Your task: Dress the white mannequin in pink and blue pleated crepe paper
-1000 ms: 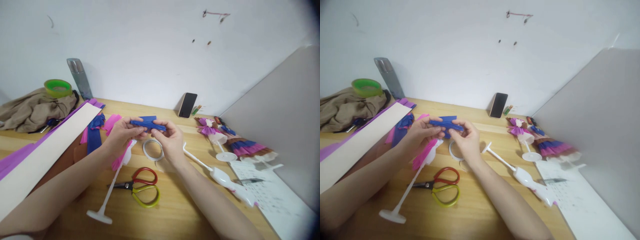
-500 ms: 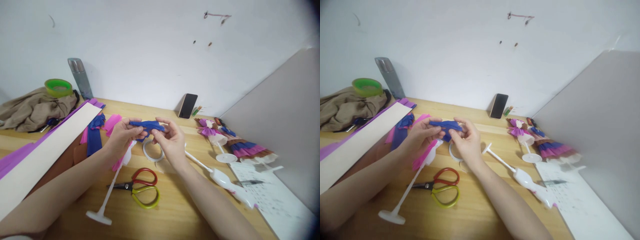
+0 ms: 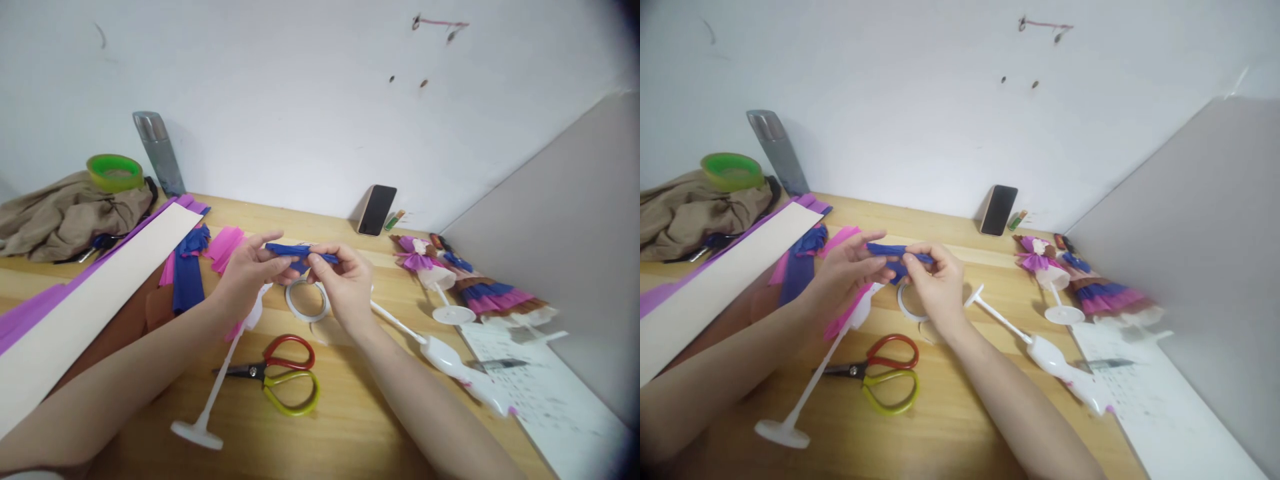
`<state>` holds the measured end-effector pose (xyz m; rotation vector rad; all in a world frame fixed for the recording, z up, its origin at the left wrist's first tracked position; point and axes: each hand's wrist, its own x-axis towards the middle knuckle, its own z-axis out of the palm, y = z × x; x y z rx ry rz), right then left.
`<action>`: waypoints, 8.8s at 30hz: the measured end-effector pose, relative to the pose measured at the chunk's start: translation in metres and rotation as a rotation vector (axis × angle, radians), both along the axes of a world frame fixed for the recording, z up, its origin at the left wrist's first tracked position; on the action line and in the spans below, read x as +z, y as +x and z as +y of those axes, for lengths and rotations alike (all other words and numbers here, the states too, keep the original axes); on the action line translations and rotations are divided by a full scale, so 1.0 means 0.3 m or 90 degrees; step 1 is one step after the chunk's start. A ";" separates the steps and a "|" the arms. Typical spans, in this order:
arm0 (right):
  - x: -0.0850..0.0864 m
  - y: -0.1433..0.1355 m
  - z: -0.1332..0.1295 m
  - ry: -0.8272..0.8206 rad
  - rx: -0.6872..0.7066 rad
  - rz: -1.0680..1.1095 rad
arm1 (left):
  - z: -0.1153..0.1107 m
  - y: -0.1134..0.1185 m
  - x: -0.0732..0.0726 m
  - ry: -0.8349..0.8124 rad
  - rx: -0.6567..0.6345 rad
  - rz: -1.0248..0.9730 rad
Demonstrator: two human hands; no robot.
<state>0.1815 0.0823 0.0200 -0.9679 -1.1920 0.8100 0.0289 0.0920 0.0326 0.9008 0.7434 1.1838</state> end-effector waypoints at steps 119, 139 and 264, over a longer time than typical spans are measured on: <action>-0.044 0.004 0.016 0.070 -0.086 -0.116 | 0.023 0.004 -0.032 0.214 0.254 0.211; 0.008 -0.020 -0.012 -0.106 0.152 0.107 | 0.011 -0.006 -0.030 0.240 0.177 0.178; -0.135 -0.015 -0.139 -0.017 -0.052 0.079 | -0.125 -0.046 -0.146 0.285 0.232 0.367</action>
